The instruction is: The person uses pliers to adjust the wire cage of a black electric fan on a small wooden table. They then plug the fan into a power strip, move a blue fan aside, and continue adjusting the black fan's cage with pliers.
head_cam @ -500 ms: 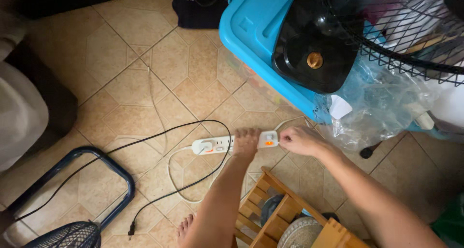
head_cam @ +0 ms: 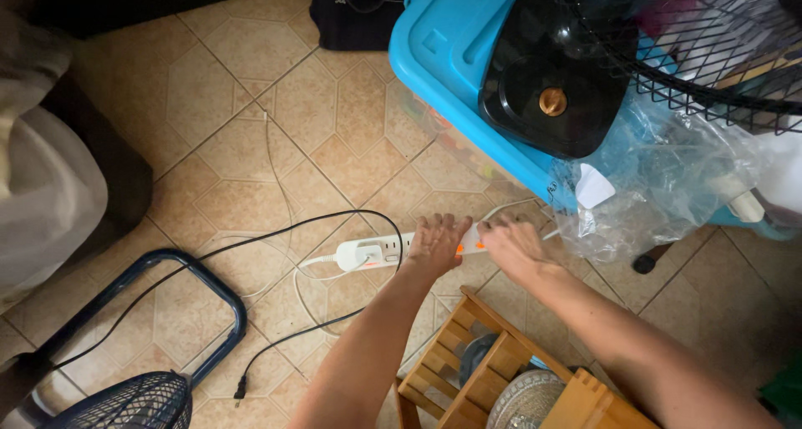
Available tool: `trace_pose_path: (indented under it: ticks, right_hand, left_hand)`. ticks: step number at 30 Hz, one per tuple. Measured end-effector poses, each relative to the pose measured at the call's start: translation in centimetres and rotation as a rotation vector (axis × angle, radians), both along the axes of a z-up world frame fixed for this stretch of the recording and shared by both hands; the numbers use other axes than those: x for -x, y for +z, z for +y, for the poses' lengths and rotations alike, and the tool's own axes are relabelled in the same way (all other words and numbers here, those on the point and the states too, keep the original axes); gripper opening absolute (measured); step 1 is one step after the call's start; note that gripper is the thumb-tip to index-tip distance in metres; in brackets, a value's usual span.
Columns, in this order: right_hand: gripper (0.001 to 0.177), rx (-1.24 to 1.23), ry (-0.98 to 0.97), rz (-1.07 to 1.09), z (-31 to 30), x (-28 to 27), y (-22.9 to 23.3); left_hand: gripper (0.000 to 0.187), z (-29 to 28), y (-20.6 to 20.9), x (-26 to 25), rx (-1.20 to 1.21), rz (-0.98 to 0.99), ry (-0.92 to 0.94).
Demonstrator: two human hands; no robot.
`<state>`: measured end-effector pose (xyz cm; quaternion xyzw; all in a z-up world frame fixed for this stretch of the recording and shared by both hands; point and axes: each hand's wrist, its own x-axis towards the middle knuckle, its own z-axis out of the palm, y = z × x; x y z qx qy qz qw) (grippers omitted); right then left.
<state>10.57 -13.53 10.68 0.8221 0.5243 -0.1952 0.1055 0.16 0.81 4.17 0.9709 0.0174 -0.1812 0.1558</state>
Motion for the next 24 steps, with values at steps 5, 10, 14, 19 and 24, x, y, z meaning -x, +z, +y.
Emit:
trace_pose_path:
  ticks: [5,10,14,19,24]
  right_hand:
    - [0.025,0.076,-0.14,0.044,1.0,-0.8,0.4]
    - [0.025,-0.035,-0.147,0.013,0.7,-2.3,2.4]
    - [0.023,-0.004,-0.16,0.042,1.2,-2.8,3.1]
    - [0.019,-0.008,-0.091,0.016,0.2,-2.8,2.2]
    - [0.032,-0.059,-0.024,-0.025,0.5,-1.8,-1.8]
  left_hand:
    - [0.091,-0.2,1.0,-1.0,-0.022,-0.043,0.047]
    - [0.083,-0.3,2.0,-3.9,0.033,-0.055,0.087]
    - [0.083,-0.1,2.7,-4.5,0.052,0.001,0.072]
    - [0.082,0.5,4.0,-4.1,0.04,-0.012,0.047]
    - [0.076,1.3,4.5,-2.2,0.045,-0.018,0.042]
